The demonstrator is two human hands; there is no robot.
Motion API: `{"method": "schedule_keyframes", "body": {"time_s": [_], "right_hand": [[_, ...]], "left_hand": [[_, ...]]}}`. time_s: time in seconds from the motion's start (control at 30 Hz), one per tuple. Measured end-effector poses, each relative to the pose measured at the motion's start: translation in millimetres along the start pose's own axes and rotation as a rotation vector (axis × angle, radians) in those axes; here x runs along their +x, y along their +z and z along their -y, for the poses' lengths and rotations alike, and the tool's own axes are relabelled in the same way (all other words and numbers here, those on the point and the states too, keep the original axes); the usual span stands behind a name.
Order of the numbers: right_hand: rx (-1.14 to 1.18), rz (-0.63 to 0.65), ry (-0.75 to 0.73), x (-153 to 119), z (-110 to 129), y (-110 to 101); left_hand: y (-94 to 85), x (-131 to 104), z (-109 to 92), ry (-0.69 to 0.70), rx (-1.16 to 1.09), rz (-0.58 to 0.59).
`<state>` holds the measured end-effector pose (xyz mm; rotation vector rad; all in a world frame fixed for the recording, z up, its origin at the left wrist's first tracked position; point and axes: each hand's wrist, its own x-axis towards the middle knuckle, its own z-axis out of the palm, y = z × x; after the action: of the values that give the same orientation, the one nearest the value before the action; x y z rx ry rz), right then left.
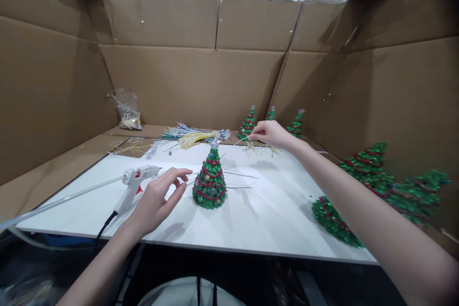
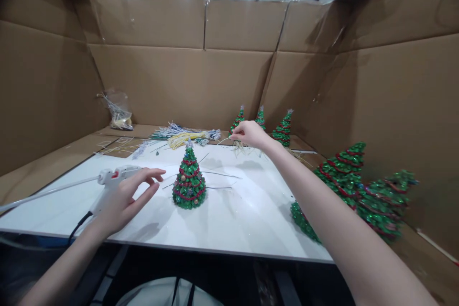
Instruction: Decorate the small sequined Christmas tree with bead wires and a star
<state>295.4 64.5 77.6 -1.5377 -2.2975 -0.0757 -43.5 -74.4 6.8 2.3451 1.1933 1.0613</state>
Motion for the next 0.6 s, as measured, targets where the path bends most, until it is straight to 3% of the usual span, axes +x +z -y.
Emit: {"method": "schedule_keyframes", "body": {"time_s": [0.1, 0.23, 0.47, 0.6], "right_hand": [[-0.014, -0.158, -0.027, -2.7, 3.9, -10.9], [-0.091, -0.402, -0.003, -12.0, 13.7, -41.9], [-0.212, -0.640, 0.058, -35.7, 34.3, -110.9], [-0.212, -0.780, 0.004, -58.9, 57.1, -134.4]], "left_hand": [[-3.3, 4.2, -5.8, 0.025, 0.002, -0.026], [-6.6, 10.0, -11.9, 0.108, 0.031, -0.106], [-11.7, 11.6, -15.2, 0.192, 0.019, -0.231], [-14.3, 9.4, -17.6, 0.214, -0.005, -0.254]]}}
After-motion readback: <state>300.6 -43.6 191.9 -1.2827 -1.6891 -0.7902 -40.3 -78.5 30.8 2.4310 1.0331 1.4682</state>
